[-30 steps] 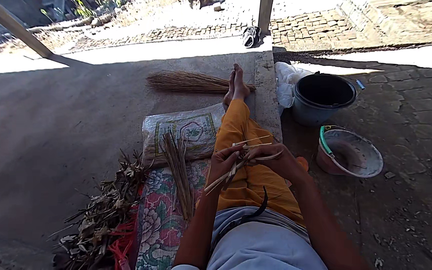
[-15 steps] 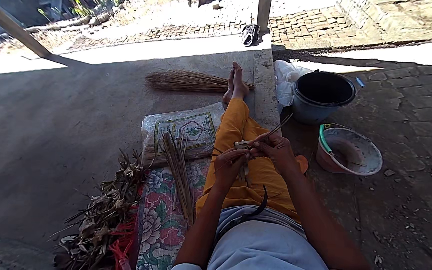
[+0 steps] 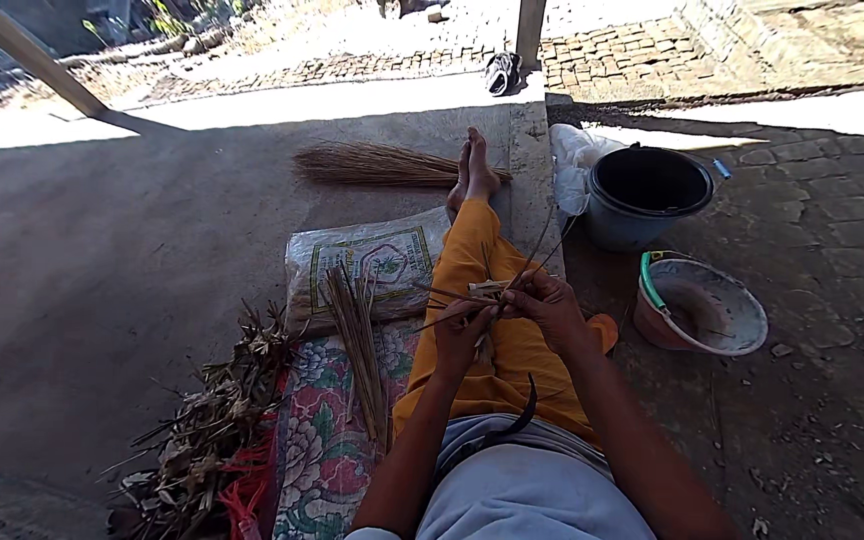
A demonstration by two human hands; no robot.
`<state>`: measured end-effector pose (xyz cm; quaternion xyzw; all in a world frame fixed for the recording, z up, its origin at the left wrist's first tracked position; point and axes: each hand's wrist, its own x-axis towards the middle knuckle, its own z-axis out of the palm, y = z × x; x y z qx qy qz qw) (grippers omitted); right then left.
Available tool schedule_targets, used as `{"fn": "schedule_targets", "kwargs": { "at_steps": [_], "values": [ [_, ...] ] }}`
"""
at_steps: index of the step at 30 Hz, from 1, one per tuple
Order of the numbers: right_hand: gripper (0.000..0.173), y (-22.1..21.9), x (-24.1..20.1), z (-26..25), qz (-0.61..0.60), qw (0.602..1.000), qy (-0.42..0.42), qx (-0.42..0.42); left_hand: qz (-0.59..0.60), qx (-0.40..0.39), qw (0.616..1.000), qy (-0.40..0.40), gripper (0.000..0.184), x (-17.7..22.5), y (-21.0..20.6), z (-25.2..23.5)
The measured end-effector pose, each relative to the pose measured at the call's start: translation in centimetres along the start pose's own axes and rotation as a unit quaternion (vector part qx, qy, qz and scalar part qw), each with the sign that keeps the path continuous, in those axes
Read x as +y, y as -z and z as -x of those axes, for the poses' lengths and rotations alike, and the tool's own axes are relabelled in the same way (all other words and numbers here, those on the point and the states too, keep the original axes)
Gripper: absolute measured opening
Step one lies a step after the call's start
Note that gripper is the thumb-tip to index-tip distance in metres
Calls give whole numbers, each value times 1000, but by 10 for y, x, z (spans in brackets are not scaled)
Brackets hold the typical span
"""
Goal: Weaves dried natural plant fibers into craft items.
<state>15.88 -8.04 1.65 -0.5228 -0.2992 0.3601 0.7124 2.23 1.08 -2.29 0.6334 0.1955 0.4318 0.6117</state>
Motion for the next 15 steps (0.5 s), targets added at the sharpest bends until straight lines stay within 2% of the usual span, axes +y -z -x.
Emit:
{"fn": "schedule_targets", "kwargs": {
  "at_steps": [5,10,15],
  "values": [
    [13,-2,0,-1,-9,1000,7,-1,12,7,999,-49,7,-1,-5,2],
    [9,1,-2,0,23,999,-19,-31,-95,-78,987,-100,10,-2,8,-5],
    [6,5,1,-1,97,987,-16,-129,-159,-168,971,-53,12,2,33,-14]
  ]
}}
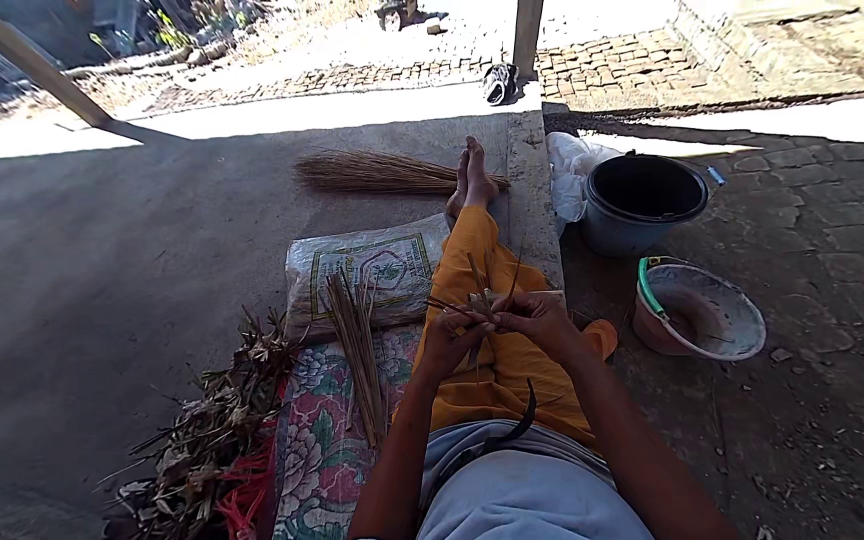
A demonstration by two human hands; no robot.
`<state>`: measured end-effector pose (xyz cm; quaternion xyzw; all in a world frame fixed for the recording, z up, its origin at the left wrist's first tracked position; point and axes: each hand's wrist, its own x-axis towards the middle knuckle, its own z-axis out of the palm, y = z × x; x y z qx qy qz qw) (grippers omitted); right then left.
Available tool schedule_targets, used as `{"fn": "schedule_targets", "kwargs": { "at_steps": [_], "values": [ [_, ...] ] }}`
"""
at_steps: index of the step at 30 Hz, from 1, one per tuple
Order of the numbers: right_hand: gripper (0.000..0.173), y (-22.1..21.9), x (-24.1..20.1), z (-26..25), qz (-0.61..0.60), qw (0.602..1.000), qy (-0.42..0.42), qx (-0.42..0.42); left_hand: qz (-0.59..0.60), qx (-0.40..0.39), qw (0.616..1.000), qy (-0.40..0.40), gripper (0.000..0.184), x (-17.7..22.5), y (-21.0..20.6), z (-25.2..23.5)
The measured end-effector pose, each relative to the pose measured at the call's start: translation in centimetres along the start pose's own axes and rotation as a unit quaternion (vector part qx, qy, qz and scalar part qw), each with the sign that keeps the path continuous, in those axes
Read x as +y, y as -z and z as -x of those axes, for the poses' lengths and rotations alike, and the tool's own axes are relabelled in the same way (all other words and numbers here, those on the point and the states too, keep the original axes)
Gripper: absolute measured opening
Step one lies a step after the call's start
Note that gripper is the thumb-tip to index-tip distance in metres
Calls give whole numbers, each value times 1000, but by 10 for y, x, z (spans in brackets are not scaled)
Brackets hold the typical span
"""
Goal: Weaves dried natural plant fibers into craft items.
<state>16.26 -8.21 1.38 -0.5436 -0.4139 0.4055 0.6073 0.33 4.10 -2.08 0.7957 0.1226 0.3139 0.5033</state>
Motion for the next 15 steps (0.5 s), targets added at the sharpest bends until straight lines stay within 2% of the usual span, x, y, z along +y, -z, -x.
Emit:
{"fn": "schedule_targets", "kwargs": {
  "at_steps": [4,7,10,11,13,15],
  "values": [
    [14,4,7,-3,97,991,51,-73,-38,-14,999,28,16,-4,9,3],
    [12,1,9,-4,105,992,47,-54,-55,-24,998,33,18,-3,10,3],
    [10,0,7,-3,60,997,39,-15,37,-53,997,48,19,8,12,2],
    [9,1,6,-3,39,998,48,-7,87,-44,993,66,19,12,12,1],
    [10,2,4,-1,13,997,71,-11,175,22,976,125,16,22,7,0],
    [10,1,5,0,22,995,93,-33,214,80,959,165,11,28,2,-1]
  ]
}}
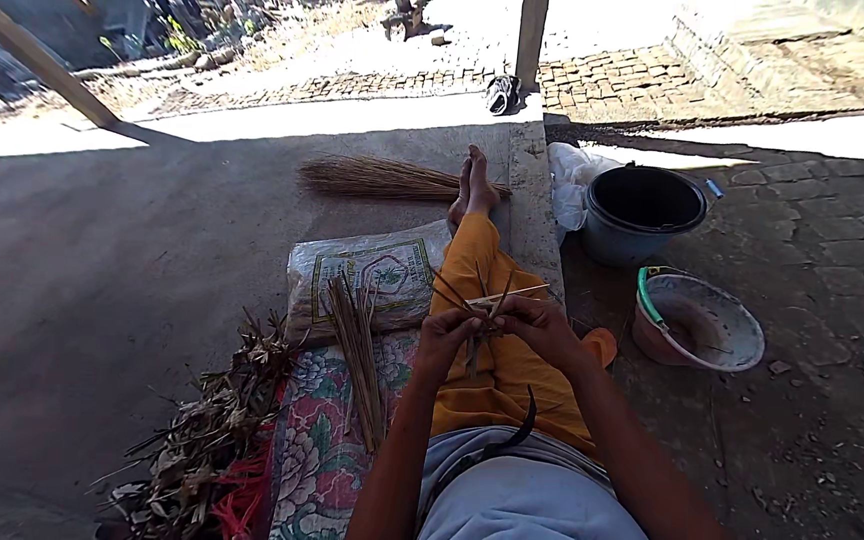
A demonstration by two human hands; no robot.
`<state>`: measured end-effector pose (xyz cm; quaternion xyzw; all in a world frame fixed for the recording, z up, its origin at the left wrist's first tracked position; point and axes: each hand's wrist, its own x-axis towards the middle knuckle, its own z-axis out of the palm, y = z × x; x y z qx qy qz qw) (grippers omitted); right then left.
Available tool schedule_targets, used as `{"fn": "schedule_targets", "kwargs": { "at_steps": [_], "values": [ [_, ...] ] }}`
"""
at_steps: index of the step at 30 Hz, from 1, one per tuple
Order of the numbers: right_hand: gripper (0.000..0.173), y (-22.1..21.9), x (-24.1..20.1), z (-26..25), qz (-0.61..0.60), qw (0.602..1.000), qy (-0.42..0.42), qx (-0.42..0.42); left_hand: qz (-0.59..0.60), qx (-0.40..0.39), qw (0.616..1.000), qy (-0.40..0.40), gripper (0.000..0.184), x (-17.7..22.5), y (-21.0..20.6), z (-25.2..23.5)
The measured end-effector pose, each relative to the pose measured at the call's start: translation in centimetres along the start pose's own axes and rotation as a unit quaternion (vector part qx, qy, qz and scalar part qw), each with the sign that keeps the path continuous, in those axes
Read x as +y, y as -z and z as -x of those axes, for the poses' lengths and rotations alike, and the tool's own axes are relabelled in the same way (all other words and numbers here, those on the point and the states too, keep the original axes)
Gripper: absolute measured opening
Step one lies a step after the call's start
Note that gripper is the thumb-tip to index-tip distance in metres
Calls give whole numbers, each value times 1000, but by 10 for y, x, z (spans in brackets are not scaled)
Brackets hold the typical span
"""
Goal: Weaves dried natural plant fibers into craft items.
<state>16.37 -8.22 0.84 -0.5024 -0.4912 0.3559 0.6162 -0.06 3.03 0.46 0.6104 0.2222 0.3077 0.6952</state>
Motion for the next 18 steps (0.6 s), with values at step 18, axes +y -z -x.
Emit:
{"fn": "schedule_targets", "kwargs": {
  "at_steps": [18],
  "values": [
    [14,-6,2,-2,56,998,-29,-22,20,30,999,-6,7,-8,-6,2]
  ]
}}
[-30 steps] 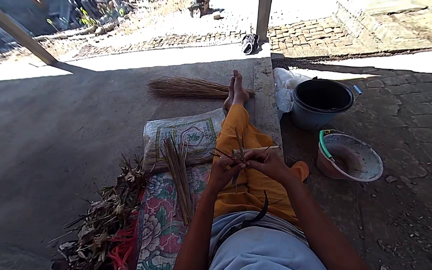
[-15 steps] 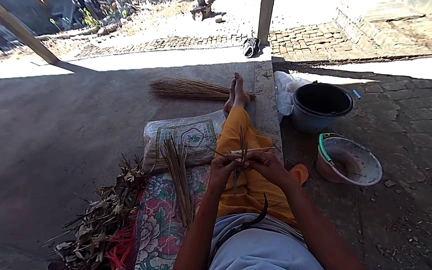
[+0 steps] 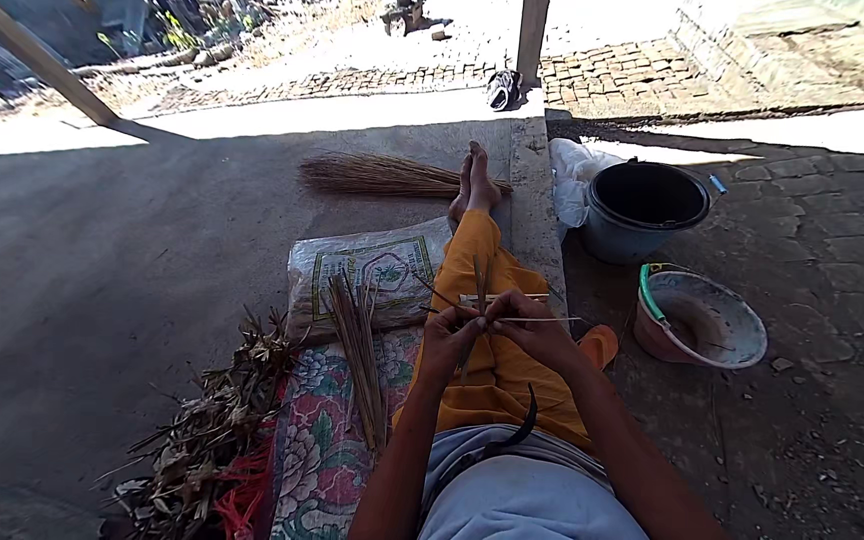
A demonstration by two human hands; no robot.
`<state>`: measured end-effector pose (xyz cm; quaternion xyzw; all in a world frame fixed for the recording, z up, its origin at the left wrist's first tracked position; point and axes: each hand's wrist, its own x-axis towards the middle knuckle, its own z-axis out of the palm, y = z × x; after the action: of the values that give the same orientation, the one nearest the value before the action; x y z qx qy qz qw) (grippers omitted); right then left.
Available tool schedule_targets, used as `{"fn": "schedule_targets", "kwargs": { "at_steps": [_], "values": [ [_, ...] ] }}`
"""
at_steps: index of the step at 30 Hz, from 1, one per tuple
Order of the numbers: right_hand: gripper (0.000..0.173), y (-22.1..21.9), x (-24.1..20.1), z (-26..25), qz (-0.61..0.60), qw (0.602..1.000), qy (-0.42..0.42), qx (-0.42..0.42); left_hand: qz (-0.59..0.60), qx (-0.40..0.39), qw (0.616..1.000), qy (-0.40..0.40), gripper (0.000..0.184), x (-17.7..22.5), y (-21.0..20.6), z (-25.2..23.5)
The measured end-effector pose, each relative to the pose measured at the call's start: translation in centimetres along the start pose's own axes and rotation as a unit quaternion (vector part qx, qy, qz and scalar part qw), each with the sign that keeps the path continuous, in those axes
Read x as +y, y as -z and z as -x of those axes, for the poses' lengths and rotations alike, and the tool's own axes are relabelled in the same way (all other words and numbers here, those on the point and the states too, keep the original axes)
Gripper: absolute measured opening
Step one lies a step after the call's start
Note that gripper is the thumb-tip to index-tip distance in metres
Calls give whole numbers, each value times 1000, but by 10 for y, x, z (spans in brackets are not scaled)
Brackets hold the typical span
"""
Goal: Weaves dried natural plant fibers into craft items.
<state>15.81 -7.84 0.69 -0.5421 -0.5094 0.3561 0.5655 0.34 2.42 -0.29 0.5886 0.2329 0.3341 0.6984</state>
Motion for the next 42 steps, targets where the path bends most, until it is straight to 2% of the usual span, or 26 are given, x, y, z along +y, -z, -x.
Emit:
{"fn": "schedule_targets", "kwargs": {
  "at_steps": [7,11,14,17,22,24,27,33,35,42],
  "values": [
    [12,-2,2,2,-80,996,26,-3,8,0,999,33,12,5,-2,1],
    [9,1,0,3,-95,995,-20,-1,-58,-23,997,45,14,10,-4,2],
    [7,1,-3,2,-124,990,-58,39,-56,-41,996,49,14,10,-3,3],
    [18,0,-7,0,-155,980,-91,83,-38,-56,998,15,13,7,-2,4],
    [14,2,-8,2,-220,965,-98,101,-54,-71,990,-112,8,-3,1,1],
    [10,1,-9,2,-201,971,-84,101,-69,-70,988,-117,6,-5,0,0],
    [7,2,-9,3,-147,985,-58,74,-56,-59,993,-83,6,-5,-4,2],
    [11,9,-2,5,-112,993,-28,11,-5,-56,998,-21,8,1,-4,3],
    [8,9,0,4,-109,994,-25,18,4,-59,998,-17,12,2,-4,4],
    [9,10,1,4,-92,995,-39,6,-47,-39,997,-42,8,-2,-4,3]
  ]
}}
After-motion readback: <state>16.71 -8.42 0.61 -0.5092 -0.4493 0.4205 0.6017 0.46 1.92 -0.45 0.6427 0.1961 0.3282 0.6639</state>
